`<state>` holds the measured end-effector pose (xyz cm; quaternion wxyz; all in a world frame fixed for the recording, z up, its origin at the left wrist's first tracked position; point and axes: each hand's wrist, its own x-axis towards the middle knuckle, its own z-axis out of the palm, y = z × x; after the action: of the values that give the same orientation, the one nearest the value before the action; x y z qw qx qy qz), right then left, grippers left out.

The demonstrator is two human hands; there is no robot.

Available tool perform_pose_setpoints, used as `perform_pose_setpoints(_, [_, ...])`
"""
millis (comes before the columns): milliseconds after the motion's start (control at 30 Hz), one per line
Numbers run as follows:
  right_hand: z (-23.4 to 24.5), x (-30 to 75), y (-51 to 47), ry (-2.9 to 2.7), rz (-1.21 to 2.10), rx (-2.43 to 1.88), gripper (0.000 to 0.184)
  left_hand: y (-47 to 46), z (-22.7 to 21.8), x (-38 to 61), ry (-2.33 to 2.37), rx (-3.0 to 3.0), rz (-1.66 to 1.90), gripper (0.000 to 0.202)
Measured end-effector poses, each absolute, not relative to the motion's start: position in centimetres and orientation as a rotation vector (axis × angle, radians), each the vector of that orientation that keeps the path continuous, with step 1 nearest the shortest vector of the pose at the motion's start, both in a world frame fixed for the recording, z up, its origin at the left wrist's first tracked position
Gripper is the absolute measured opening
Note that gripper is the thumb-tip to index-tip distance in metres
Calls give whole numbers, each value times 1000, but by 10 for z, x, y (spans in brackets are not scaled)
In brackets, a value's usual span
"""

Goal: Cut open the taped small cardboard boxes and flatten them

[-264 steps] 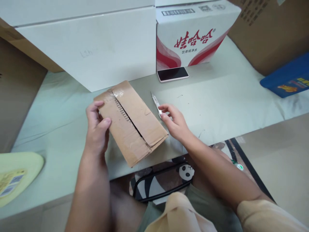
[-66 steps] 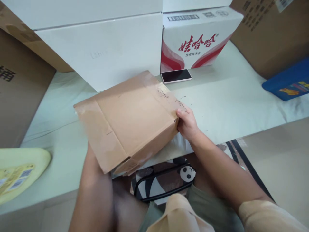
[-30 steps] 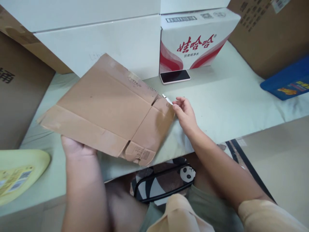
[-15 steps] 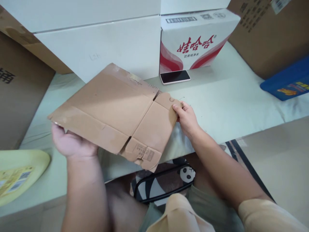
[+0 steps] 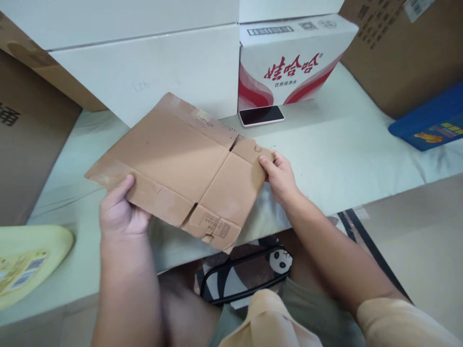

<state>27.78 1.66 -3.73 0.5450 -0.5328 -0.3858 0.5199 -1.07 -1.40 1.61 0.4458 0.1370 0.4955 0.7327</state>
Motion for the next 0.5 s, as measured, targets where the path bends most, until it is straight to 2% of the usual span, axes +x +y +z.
perform_pose_setpoints(500, [-38, 278, 17, -930, 1233, -1285, 51, -11, 20, -8, 1280, 222, 1778, 38])
